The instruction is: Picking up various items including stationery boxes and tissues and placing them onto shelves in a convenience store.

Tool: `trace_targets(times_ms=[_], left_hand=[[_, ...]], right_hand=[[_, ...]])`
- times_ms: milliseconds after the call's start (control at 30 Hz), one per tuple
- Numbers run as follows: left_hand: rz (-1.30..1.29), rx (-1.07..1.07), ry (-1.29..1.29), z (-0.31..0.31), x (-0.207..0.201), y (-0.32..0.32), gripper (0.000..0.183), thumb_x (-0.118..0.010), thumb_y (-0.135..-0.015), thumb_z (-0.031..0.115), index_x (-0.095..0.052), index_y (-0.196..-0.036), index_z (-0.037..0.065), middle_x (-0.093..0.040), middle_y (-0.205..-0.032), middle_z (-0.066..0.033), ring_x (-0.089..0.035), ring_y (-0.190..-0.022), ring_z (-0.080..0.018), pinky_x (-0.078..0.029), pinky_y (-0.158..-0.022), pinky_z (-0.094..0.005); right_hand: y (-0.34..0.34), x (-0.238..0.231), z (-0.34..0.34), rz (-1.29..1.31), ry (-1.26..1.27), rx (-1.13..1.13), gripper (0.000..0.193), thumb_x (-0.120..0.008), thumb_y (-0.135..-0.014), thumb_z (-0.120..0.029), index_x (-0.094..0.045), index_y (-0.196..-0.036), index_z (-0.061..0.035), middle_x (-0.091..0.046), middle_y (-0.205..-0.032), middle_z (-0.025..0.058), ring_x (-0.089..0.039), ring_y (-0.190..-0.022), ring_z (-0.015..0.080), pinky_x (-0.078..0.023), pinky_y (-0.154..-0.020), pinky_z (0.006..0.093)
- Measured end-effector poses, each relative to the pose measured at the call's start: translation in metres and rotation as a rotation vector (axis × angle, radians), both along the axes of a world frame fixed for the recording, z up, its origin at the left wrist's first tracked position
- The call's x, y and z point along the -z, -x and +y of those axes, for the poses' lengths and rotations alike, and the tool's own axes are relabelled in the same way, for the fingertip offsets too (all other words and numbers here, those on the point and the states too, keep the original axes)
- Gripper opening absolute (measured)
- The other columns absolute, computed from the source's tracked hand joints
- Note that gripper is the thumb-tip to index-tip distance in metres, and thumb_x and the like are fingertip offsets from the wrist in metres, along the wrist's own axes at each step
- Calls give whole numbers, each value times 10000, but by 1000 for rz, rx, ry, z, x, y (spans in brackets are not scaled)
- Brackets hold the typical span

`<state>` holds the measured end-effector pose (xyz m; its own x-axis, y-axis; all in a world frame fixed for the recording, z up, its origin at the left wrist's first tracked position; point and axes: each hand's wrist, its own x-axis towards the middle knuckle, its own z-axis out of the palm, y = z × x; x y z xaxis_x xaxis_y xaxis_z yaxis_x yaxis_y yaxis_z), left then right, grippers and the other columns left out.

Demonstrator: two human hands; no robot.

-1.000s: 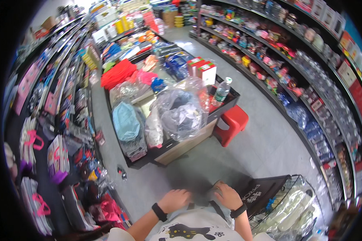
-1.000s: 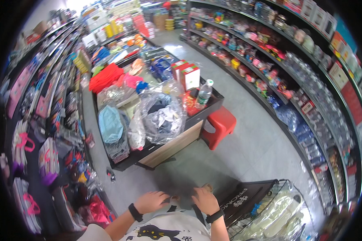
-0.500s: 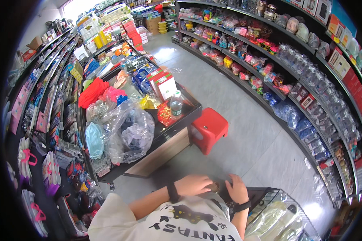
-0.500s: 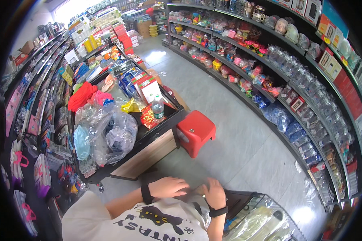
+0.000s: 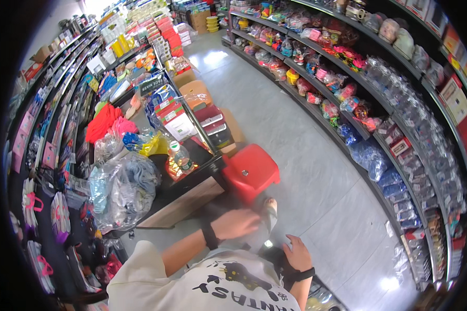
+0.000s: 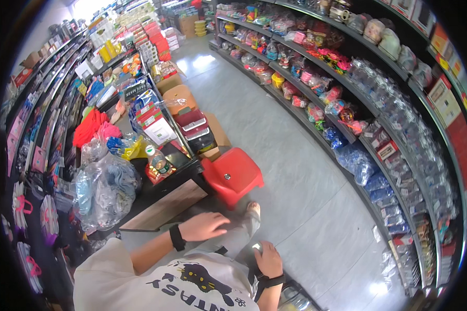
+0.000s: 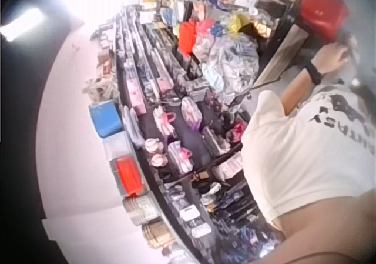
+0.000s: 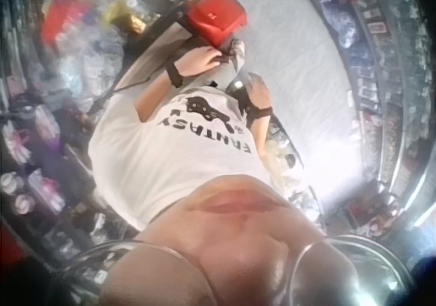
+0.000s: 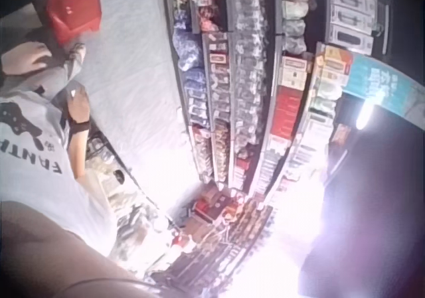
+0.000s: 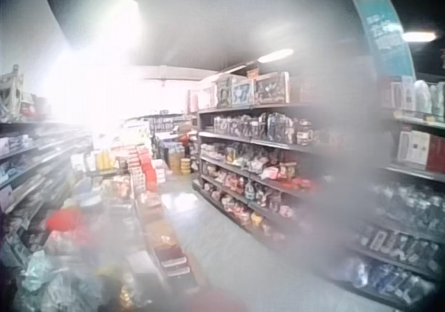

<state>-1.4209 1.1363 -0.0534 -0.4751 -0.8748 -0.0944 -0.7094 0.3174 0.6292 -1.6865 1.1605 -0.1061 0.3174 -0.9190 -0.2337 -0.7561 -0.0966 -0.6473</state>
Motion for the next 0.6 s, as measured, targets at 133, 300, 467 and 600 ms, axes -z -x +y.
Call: trace_targets(times_ms=[133,300,467,600], left_hand=[[50,-100,0,-66,9,4,298,-536,-855,269,-528,-1046,41,-564,-966,-140,-549,-886,-318,-444,-756,-389],[153,-154,39,-150,20,35,252,-542,-844,233,-528,-1006,40,-563,-956,-130,-558,-846,-315,-448,-717,-395],[143,-251,131,-222,2,47,221,-551,-836,207,-531,-988,48,-559,-953,-120,-547,-873,-304,-449,-723,-390],[237,-445,85,-255,-1,29,226,-555,-836,199,-533,-1001,46,-558,-956,-119,-547,-876,-306,-451,-735,-385]], right_hand=[[7,-14,-75,-38,94,-92,340,-549,-822,-246,-513,-1112,-73,-551,-1085,134,-539,-962,334,-439,-816,413],[24,-37,-174,128,47,-183,338,-545,-831,-242,-512,-1118,-67,-547,-1096,138,-540,-966,326,-440,-805,409],[26,-64,-292,191,74,-366,339,-550,-828,-215,-513,-1116,-41,-545,-1094,159,-526,-983,342,-437,-819,402],[1,-64,-384,164,48,-464,326,-549,-830,-194,-520,-1108,-26,-548,-1086,173,-518,-1005,345,-429,-844,385]])
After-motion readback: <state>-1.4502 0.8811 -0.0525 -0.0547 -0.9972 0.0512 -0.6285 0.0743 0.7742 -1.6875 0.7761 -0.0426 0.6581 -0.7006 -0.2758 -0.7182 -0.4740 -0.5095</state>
